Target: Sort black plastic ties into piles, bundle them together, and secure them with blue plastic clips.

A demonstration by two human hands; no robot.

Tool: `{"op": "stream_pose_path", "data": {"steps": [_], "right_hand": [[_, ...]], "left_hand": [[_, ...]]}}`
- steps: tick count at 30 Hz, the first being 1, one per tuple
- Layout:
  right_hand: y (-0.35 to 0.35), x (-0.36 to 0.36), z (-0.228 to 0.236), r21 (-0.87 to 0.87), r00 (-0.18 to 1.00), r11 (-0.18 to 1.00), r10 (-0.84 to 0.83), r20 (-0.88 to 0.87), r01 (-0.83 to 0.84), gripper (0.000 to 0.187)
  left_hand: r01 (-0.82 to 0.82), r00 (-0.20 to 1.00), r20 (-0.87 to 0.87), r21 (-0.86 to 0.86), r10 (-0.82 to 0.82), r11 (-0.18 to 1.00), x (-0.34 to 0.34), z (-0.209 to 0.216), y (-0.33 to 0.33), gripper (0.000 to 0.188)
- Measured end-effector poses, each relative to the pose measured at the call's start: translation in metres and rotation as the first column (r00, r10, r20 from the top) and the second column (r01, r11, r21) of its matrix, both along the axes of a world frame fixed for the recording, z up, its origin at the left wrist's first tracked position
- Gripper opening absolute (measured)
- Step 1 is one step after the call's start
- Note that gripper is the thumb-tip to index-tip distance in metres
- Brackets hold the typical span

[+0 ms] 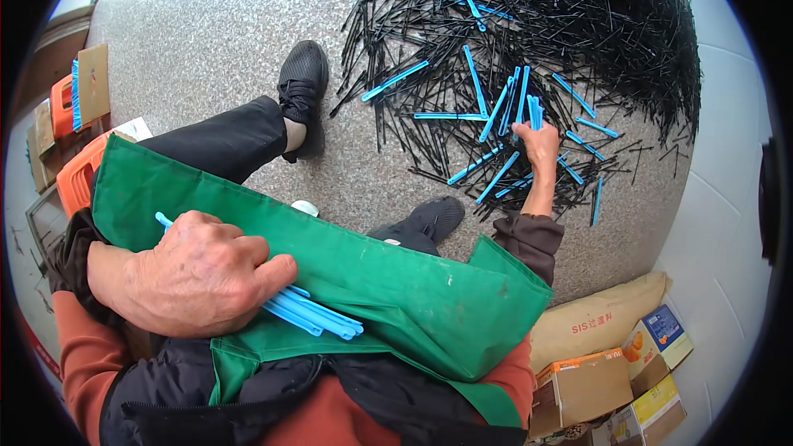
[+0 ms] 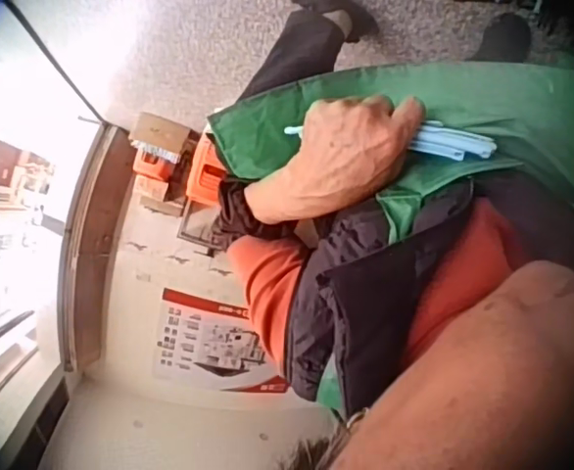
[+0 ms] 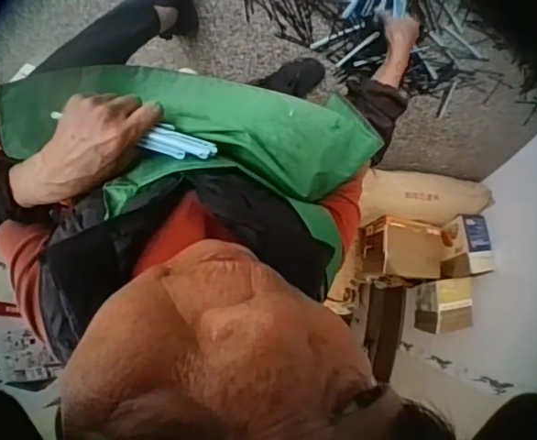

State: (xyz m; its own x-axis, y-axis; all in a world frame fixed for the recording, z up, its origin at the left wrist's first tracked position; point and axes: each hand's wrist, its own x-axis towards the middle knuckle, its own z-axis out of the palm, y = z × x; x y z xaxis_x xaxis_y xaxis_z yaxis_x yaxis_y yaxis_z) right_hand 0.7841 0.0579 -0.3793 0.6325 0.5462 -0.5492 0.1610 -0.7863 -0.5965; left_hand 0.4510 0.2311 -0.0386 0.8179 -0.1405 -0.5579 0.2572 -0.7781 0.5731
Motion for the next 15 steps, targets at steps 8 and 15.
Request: {"op": "stream_pose_path", "data": {"steps": [8,15], "right_hand": [[0.039,-0.02,-0.005,0.129,0.831,0.991,-0.054,0.554,-0.022,0.027],[0.037,-0.002,-0.019,-0.039,0.953,0.997,0.081,0.291,-0.073,0.032]], "left_hand": [[0.02,1.0,-0.006,0.013,-0.02,1.0,0.001,-0.001,-0.002,0.017],[0.03,0.999,-0.021,0.021,-0.03,0.999,0.003,-0.002,-0.003,0.017]]}}
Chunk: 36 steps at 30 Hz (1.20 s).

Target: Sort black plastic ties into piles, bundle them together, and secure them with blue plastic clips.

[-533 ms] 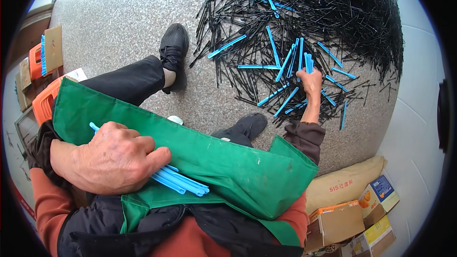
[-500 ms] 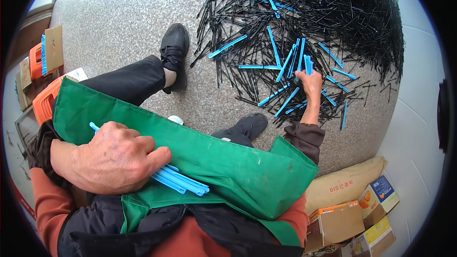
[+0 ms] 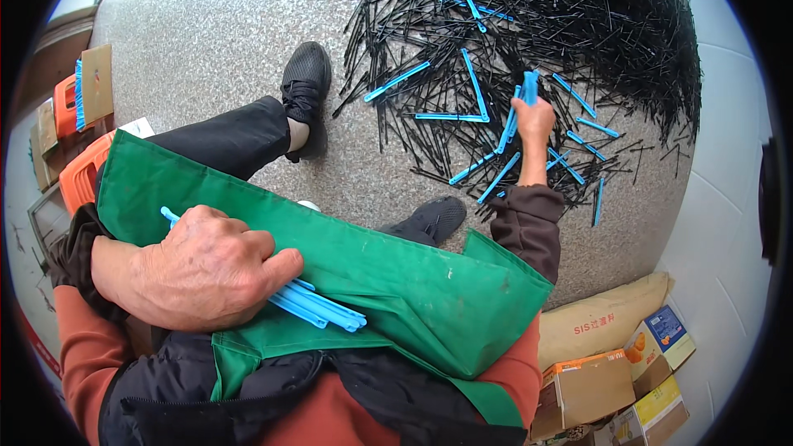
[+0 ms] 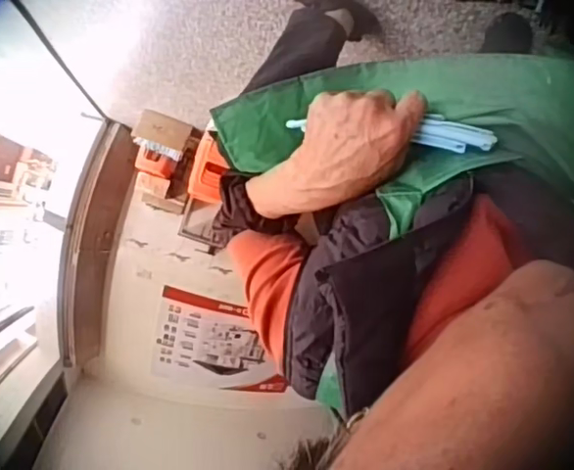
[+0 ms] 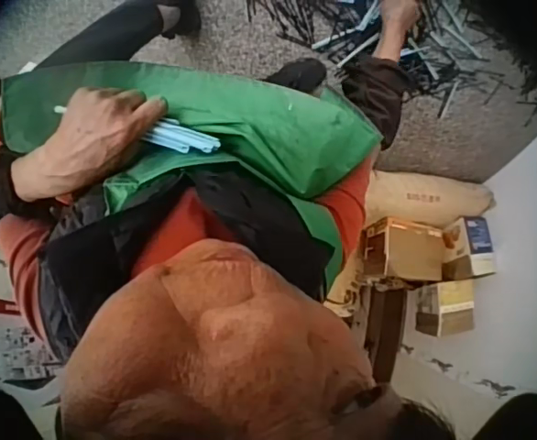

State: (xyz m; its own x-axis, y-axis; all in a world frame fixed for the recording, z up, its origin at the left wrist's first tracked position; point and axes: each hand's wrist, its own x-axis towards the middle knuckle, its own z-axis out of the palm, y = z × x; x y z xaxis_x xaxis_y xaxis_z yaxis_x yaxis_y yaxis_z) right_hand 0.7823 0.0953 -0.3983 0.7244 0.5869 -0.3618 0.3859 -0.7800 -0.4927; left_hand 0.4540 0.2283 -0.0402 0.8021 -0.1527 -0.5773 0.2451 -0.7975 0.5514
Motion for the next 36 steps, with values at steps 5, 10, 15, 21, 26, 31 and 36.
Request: {"op": "stream_pose_path", "data": {"steps": [5,10,15,21,26,31,36], "right_hand": [[-0.033,0.014,0.013,0.067,0.909,0.939,-0.305,-0.285,0.336,0.03],[-0.048,0.004,0.033,0.03,0.982,0.981,-0.19,-0.01,0.19,0.032],[-0.043,-0.019,0.037,0.002,0.965,0.987,-0.158,0.211,0.161,0.027],[-0.009,-0.061,0.017,-0.203,0.968,0.979,0.031,0.248,0.021,0.038],[-0.025,-0.046,0.0,-0.106,0.982,0.992,-0.054,0.183,0.074,0.035],[-0.03,-0.017,0.008,0.243,0.967,0.956,-0.207,0.149,0.167,0.026],[-0.014,0.047,0.035,0.089,0.928,0.963,-0.267,0.261,0.253,0.019]], "left_hand": [[-0.01,1.0,-0.019,-0.006,0.01,1.0,-0.002,0.003,0.002,0.016],[-0.002,1.0,-0.013,0.007,0.002,1.0,-0.002,0.003,0.001,0.016],[0.002,1.0,-0.003,0.009,-0.002,1.0,-0.002,0.002,0.001,0.016],[0.004,1.0,-0.023,0.013,-0.004,1.0,-0.001,0.002,-0.001,0.016],[0.023,0.999,-0.026,0.003,-0.023,1.0,0.002,0.002,-0.001,0.017],[0.004,0.999,-0.033,0.01,-0.004,1.0,0.0,0.001,0.001,0.019],[0.014,0.999,-0.048,0.023,-0.013,1.0,0.004,0.0,0.0,0.019]]}}
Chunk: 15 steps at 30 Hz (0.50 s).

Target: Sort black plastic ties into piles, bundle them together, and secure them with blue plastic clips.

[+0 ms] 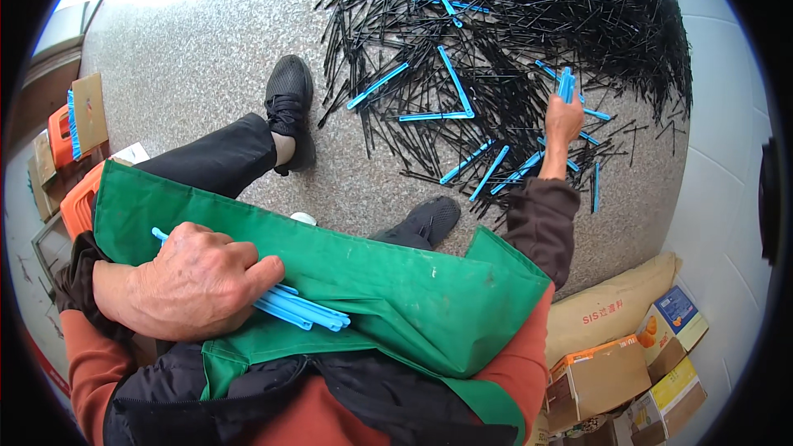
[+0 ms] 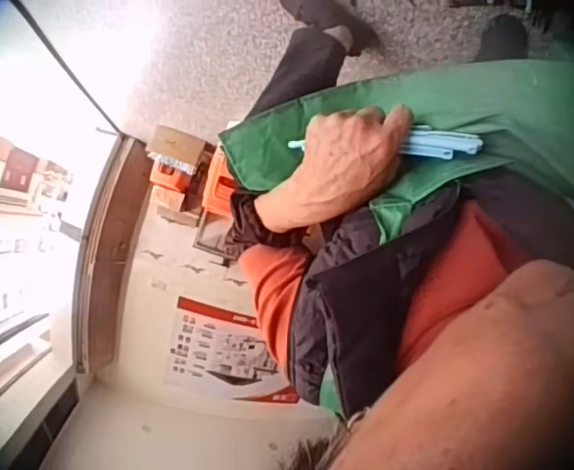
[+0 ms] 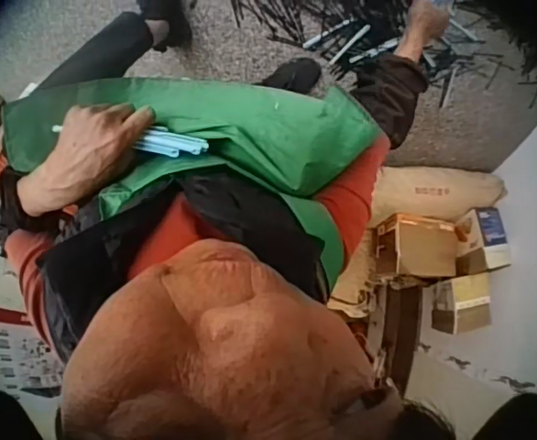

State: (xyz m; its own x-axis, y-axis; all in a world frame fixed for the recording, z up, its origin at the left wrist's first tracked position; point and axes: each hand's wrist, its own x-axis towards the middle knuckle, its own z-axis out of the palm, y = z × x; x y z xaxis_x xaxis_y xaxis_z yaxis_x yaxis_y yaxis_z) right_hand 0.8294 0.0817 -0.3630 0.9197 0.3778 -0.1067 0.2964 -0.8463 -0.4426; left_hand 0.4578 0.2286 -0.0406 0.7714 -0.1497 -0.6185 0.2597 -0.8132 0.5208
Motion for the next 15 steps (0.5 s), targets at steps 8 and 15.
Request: {"op": "stream_pose_path", "data": {"steps": [8,15], "right_hand": [[0.003,0.033,-0.05,-0.345,0.882,0.909,0.348,0.316,-0.235,0.014],[-0.041,0.062,-0.008,-0.314,0.891,0.926,0.313,0.33,-0.209,0.016]], "left_hand": [[-0.004,0.997,-0.074,0.023,0.006,1.0,0.013,-0.001,-0.003,0.026],[0.013,0.996,-0.094,0.022,-0.011,1.0,0.02,-0.003,-0.003,0.025]]}}
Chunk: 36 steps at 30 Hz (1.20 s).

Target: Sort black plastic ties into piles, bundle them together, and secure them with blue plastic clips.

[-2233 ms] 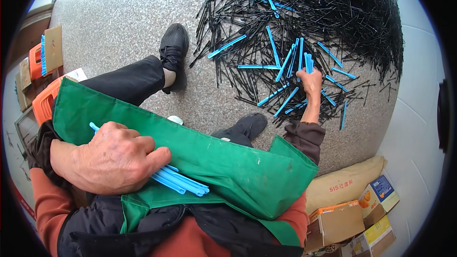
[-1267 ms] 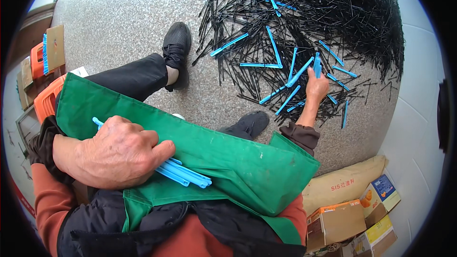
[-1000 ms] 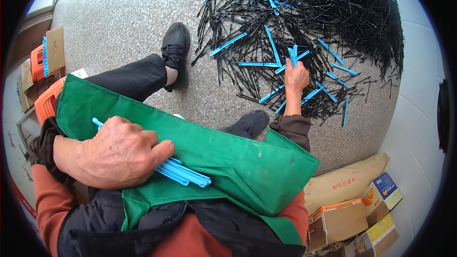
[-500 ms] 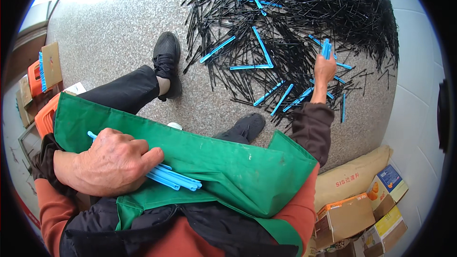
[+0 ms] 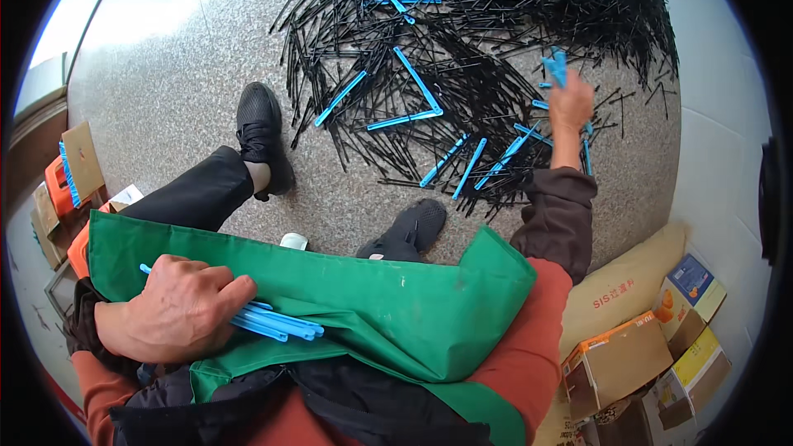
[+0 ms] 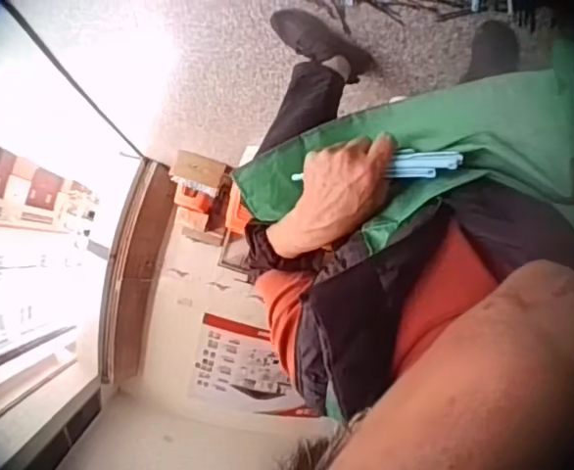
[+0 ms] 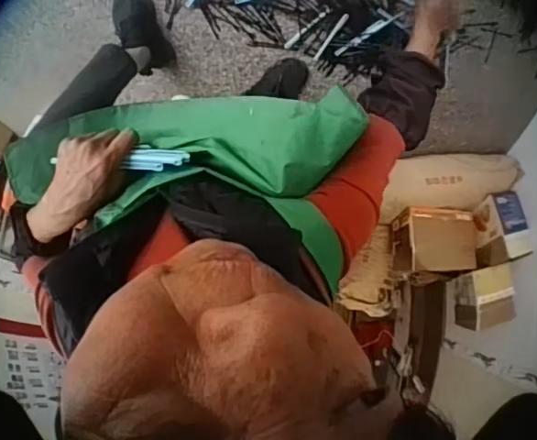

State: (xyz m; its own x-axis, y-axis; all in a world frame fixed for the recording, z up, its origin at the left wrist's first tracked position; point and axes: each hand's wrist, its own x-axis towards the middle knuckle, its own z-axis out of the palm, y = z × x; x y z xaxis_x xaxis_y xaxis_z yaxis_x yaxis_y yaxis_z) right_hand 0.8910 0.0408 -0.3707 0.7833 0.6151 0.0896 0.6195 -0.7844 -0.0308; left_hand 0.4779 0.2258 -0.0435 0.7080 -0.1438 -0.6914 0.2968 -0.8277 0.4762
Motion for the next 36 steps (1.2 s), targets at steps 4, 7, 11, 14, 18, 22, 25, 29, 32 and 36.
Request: {"op": "stream_pose_path", "data": {"steps": [4,7,11,14,18,22,25,29,32,36], "right_hand": [[-0.046,0.019,0.005,-0.099,0.869,0.911,-0.411,-0.274,0.4,0.038],[-0.056,0.007,-0.016,-0.056,0.748,0.796,-0.587,-0.31,0.602,0.046],[-0.042,-0.005,-0.03,-0.008,0.615,0.667,-0.692,-0.378,0.745,0.044],[-0.076,0.029,-0.082,0.219,0.356,0.299,-0.554,-0.753,0.929,0.029],[-0.066,0.018,-0.065,0.231,0.305,0.204,-0.509,-0.805,0.951,0.022],[-0.042,-0.004,-0.03,0.116,0.6,0.623,-0.661,-0.451,0.773,0.045],[-0.059,0.006,-0.049,0.051,0.594,0.647,-0.664,-0.454,0.761,0.043],[-0.071,0.006,-0.056,0.206,0.453,0.494,-0.454,-0.767,0.845,0.028],[-0.074,0.003,-0.047,0.311,0.443,0.461,-0.211,-0.871,0.831,0.023],[-0.059,0.001,-0.02,0.285,0.723,0.774,-0.299,-0.622,0.565,0.02]], "left_hand": [[0.007,1.0,0.011,-0.012,-0.007,1.0,0.006,-0.001,-0.003,0.026],[0.02,1.0,0.002,-0.013,-0.02,1.0,0.011,-0.002,-0.006,0.026],[0.009,0.999,-0.045,-0.001,-0.009,1.0,0.014,-0.002,-0.01,0.025],[0.012,1.0,-0.028,-0.009,-0.012,1.0,0.017,-0.004,-0.012,0.025],[0.015,0.999,-0.043,0.001,-0.015,1.0,0.018,-0.003,-0.012,0.025],[0.004,0.998,-0.062,0.006,-0.004,1.0,0.018,-0.003,-0.012,0.025],[-0.001,0.999,-0.032,-0.004,0.001,1.0,0.018,-0.003,-0.012,0.025],[-0.019,1.0,-0.021,-0.017,0.018,1.0,0.017,-0.003,-0.011,0.025],[-0.016,0.999,-0.032,-0.014,0.015,1.0,0.015,-0.002,-0.009,0.026],[-0.025,0.999,-0.028,-0.014,0.025,1.0,0.014,-0.003,-0.009,0.025]]}}
